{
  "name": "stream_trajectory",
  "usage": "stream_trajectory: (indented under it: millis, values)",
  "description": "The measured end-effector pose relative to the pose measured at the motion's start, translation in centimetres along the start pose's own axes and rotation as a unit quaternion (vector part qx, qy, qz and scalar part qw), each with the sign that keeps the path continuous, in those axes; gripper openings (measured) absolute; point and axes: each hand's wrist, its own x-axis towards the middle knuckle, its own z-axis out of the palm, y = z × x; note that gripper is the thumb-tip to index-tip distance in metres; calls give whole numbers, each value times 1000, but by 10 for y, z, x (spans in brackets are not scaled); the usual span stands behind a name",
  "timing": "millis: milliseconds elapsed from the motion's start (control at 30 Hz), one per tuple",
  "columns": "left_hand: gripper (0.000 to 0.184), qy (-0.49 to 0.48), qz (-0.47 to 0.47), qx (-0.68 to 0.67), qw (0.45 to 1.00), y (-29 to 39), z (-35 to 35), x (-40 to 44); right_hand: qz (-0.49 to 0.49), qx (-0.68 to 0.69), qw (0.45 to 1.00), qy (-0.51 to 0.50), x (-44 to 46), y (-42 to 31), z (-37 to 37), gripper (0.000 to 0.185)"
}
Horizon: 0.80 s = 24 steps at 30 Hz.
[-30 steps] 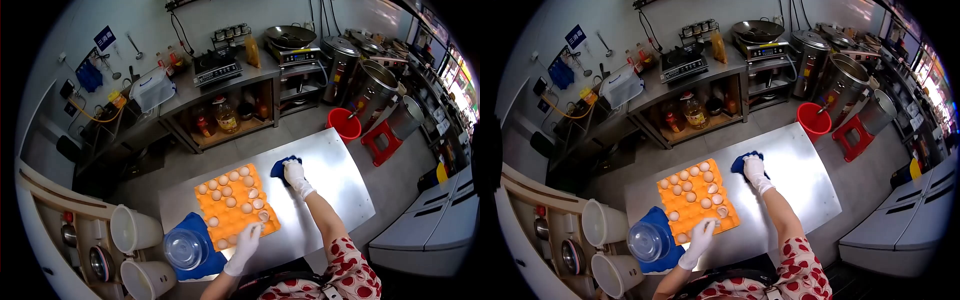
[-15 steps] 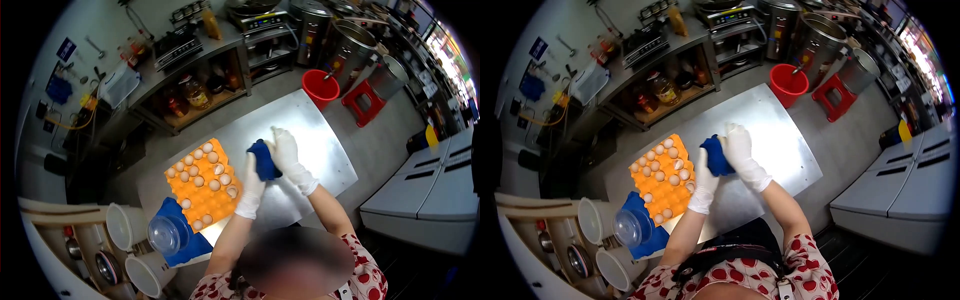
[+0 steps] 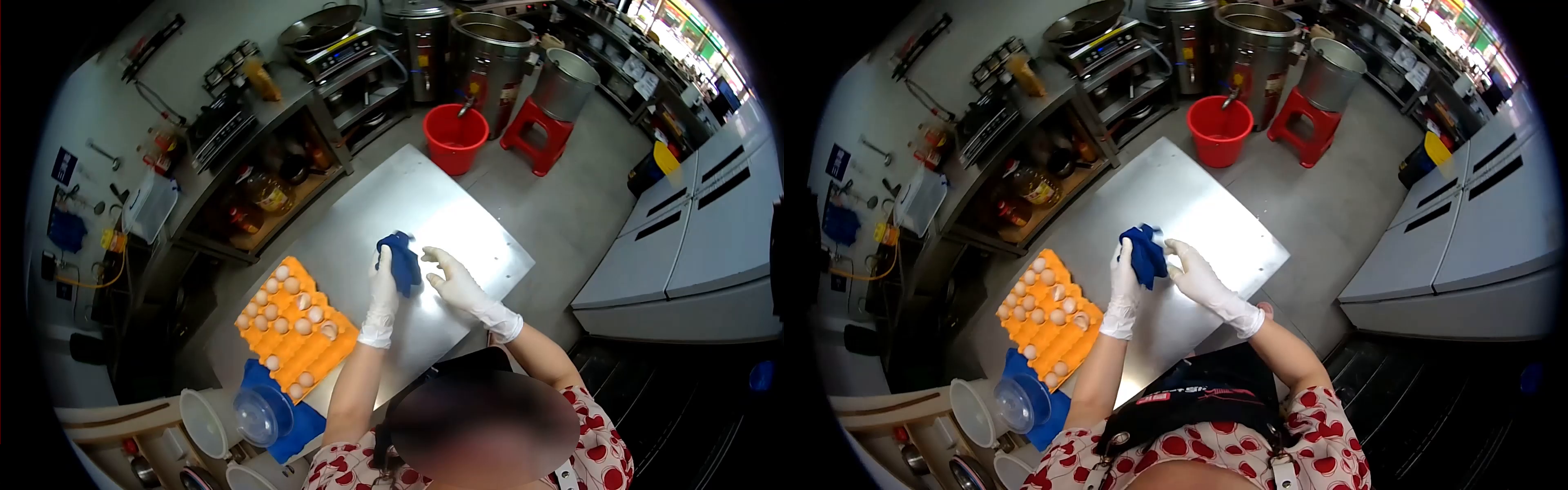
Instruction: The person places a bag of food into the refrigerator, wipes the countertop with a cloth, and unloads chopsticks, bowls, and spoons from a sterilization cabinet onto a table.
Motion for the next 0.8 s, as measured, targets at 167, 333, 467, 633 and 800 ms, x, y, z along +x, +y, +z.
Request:
stream_trajectory:
  millis: [167, 333, 467, 633, 800]
  values:
    - [21, -153, 428, 394, 799, -20, 113, -25, -94, -91, 982, -138, -9, 54, -70, 26]
    - [28, -151, 436, 308, 832, -50, 203, 9, 30, -88, 963, -252, -2, 42, -187, 25]
    - [27, 15, 270, 207, 940, -69, 244, 32, -58, 193, 959, -199, 5, 72, -254, 56]
    - [30, 225, 294, 164, 914, -86, 189, 45, 57, 327, 926, -181, 45, 136, -332, 43]
    - [78, 425, 10, 627, 653, -87, 148, 35, 103, 231, 942, -222, 102, 190, -365, 37]
